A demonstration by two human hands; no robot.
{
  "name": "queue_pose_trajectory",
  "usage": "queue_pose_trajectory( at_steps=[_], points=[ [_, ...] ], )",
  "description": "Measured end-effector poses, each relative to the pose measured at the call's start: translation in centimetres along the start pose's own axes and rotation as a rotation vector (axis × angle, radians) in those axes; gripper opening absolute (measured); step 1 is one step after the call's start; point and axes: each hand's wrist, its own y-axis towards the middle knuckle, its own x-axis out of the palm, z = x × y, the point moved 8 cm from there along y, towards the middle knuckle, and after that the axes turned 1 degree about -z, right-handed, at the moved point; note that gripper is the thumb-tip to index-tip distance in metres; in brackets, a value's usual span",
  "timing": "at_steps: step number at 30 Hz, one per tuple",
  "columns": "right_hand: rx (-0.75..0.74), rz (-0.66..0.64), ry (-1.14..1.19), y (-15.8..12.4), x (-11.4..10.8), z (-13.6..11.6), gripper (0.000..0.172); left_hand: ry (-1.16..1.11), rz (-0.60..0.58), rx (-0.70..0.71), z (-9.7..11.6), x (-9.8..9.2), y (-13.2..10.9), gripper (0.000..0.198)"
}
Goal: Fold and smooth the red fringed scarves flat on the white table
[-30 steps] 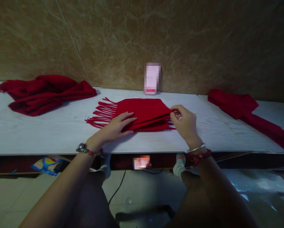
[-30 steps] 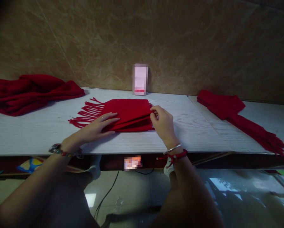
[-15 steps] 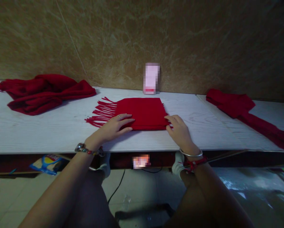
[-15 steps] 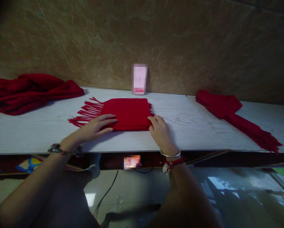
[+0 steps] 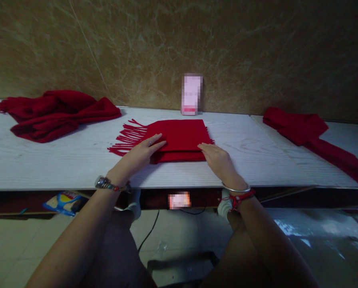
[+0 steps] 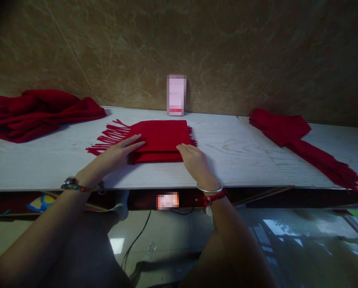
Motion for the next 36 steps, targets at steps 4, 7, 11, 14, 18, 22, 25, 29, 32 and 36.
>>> queue_pose_trajectory(
  at_steps=[4,7,11,14,18,22,25,29,32,36],
  points=[
    [0.02,0.018,0.05,-0.3,-0.2,0.4,0.04,-0.04,-0.054,0.044,0.2,-0.2,-0.6,0.061],
    [-0.046,-0.011,0.048,-0.6,-0.2,0.0,0.04,-0.01,-0.193,0.025,0.2,1.3,-1.1,0.064],
    [-0.14,-0.022,0.024,-1.2,-0.5,-0.6,0.046,0.031,-0.219,0.005,0.5,1.4,-1.4,0.071],
    [-0.152,0.066,0.017,-1.4,-1.4,-0.9,0.044,0.013,-0.181,0.027,0.9,0.4,-1.5,0.074],
    [-0.129,0.098,0.014,-1.4,-1.8,-0.9,0.043,0.004,-0.196,0.028,0.9,0.4,-1.6,0.072],
    [-0.181,-0.018,-0.001,-1.7,-1.0,-1.0,0.047,0.018,-0.29,0.011,0.6,2.0,-1.8,0.07],
    [-0.19,-0.039,0.008,-1.9,-0.7,-0.9,0.043,0.025,-0.295,-0.001,0.5,2.3,-2.0,0.073],
    [-0.146,-0.042,0.068,-1.7,-0.8,-0.6,0.035,-0.009,-0.29,0.049,1.4,1.3,-2.0,0.071],
    [-0.107,-0.046,0.112,-1.4,-1.4,-0.3,0.029,-0.071,-0.273,0.09,2.6,0.2,-1.2,0.061],
    [0.006,0.031,0.145,-0.4,-3.3,1.2,0.024,-0.122,-0.134,0.05,3.6,-0.9,2.0,0.046]
  ],
)
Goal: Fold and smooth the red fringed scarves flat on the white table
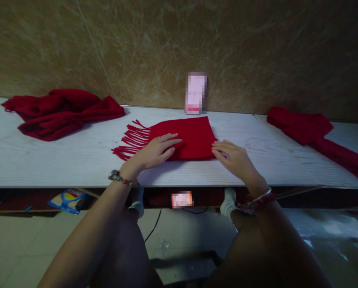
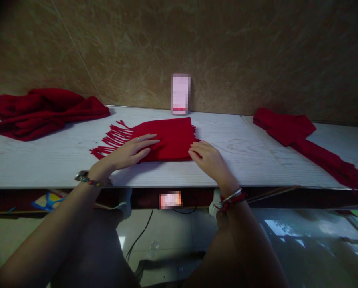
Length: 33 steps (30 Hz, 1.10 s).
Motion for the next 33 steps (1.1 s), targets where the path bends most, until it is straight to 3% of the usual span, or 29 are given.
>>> queue_pose_trajectory(
  at_steps=[4,8,12,17,21,25,30,33],
  points=[
    [0.125,0.041,-0.038,3.0,-0.3,1.3,0.029,0.046,0.179,-0.2,-1.1,-0.8,4.5,0.046],
    [0.151,-0.11,-0.133,7.1,3.1,1.7,0.041,0.081,0.088,-0.362,-3.0,0.7,7.7,0.048],
    [0.19,-0.186,-0.167,9.0,6.9,3.2,0.043,0.091,0.068,-0.388,-4.0,2.1,8.1,0.049],
    [0.296,-0.186,-0.094,7.6,9.1,7.3,0.044,0.071,0.087,-0.424,-4.4,2.5,7.5,0.051],
    [0.322,-0.171,-0.061,6.4,9.2,9.2,0.047,0.027,0.112,-0.492,-4.6,2.2,7.2,0.054],
    [0.377,-0.116,-0.054,5.4,8.3,9.3,0.048,-0.014,0.152,-0.547,-5.2,1.9,6.7,0.054],
    [0.257,-0.014,-0.042,4.6,6.0,6.2,0.052,-0.019,0.124,-0.545,-5.6,2.2,6.7,0.056],
    [0.149,-0.126,0.0,4.4,6.2,4.2,0.051,0.001,0.089,-0.553,-5.8,2.4,7.0,0.057]
  ],
)
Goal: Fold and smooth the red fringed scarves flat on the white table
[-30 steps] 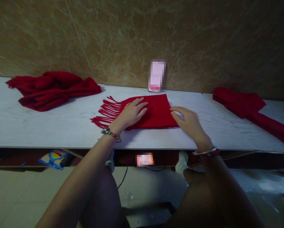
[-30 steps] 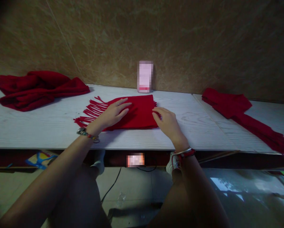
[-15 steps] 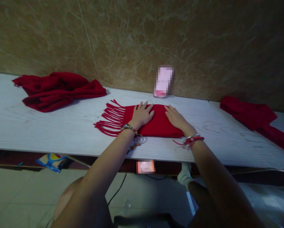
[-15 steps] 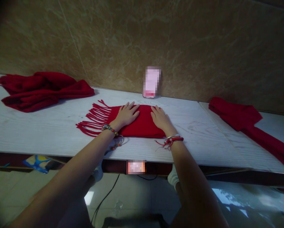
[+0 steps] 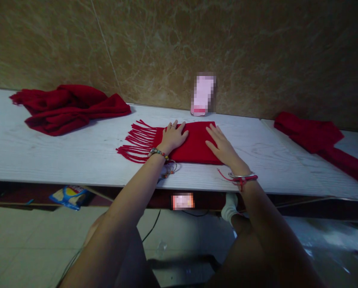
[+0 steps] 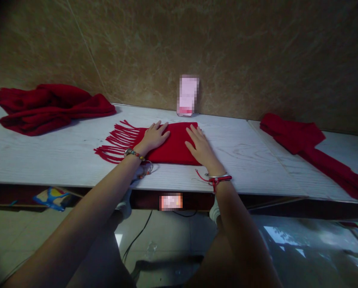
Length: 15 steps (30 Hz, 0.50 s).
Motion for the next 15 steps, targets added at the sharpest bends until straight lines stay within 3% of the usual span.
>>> queue_pose_trajectory(
  at_steps=[5,12,15],
  points=[
    [0.064,-0.15,-0.003,-0.4,1.3,0.0,0.05,0.004,-0.032,-0.075,-1.7,-0.1,0.0,0.057],
    [0.09,-0.2,-0.046,-0.7,1.2,-0.3,0.05,0.189,-0.007,-0.236,-8.0,-2.3,-2.6,0.056],
    [0.093,-0.217,-0.049,-1.0,1.1,-0.4,0.05,0.192,-0.009,-0.334,-9.9,-2.9,-4.1,0.056]
  ],
)
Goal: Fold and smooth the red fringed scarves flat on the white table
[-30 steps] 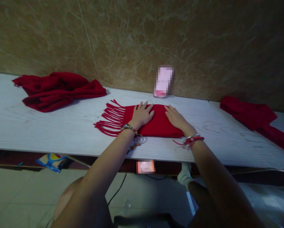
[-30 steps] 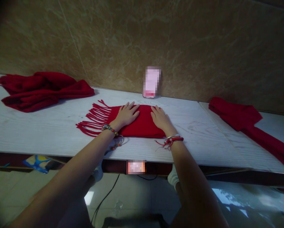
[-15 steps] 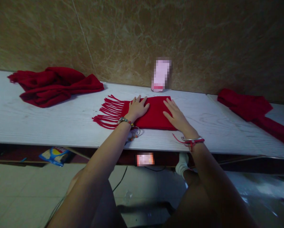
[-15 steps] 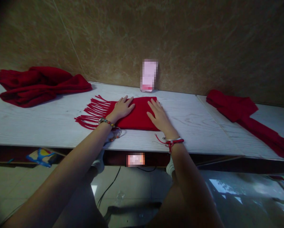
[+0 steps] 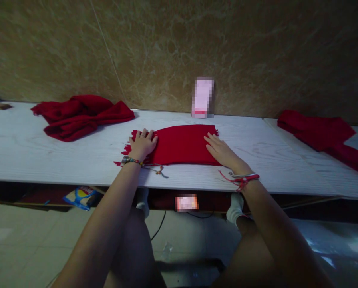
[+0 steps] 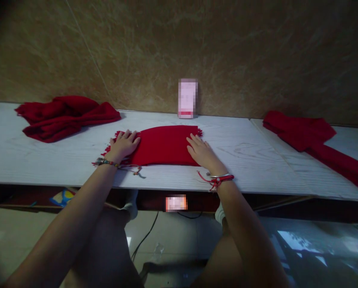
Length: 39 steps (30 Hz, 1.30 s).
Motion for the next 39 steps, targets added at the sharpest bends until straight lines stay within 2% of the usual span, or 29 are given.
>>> queue_pose_trajectory(
  at_steps=[3,6,9,11,13,16,19,24,26,29,32,35,39],
  points=[
    [-0.009,0.006,0.023,-0.6,0.0,0.3,0.05,0.003,0.038,-0.066,-1.4,-0.5,-1.2,0.056],
    [-0.031,0.044,0.056,-1.5,-0.2,0.5,0.05,0.034,0.181,-0.06,-2.2,-1.8,-2.7,0.055],
    [-0.028,0.11,0.055,-2.4,-0.9,0.4,0.049,0.014,0.327,0.022,-1.7,-2.9,-3.9,0.053],
    [-0.029,0.157,0.039,-3.0,-1.6,0.0,0.048,-0.015,0.347,0.1,-0.2,-3.0,-4.4,0.052],
    [-0.044,0.196,0.026,-3.5,-2.4,-0.8,0.048,-0.027,0.319,0.244,2.8,-2.6,-4.8,0.05],
    [-0.06,0.232,0.016,-4.2,-3.3,-1.3,0.048,-0.048,0.191,0.508,7.8,-1.1,-5.9,0.049],
    [-0.037,0.222,0.027,-4.4,-3.4,-0.4,0.049,-0.023,0.057,0.628,10.7,0.4,-6.7,0.052],
    [-0.036,0.148,0.077,-4.7,-3.6,1.9,0.048,-0.002,-0.027,0.614,11.3,1.3,-6.6,0.055],
    [-0.033,0.182,0.074,-5.0,-4.2,1.9,0.048,-0.006,-0.027,0.571,11.1,1.2,-6.4,0.057],
    [-0.018,0.226,0.096,-5.4,-4.7,0.6,0.05,-0.006,-0.021,0.496,11.0,1.1,-6.3,0.059],
    [-0.001,0.152,0.107,-5.1,-3.3,-1.2,0.051,-0.015,-0.011,0.483,11.1,1.0,-6.3,0.059],
    [0.044,0.065,0.034,-4.5,-1.4,-1.8,0.051,-0.056,-0.013,0.484,11.0,1.1,-6.0,0.059],
    [0.103,0.104,-0.047,-3.7,-0.8,-0.7,0.047,-0.126,-0.053,0.458,11.1,1.3,-6.0,0.061]
  ],
)
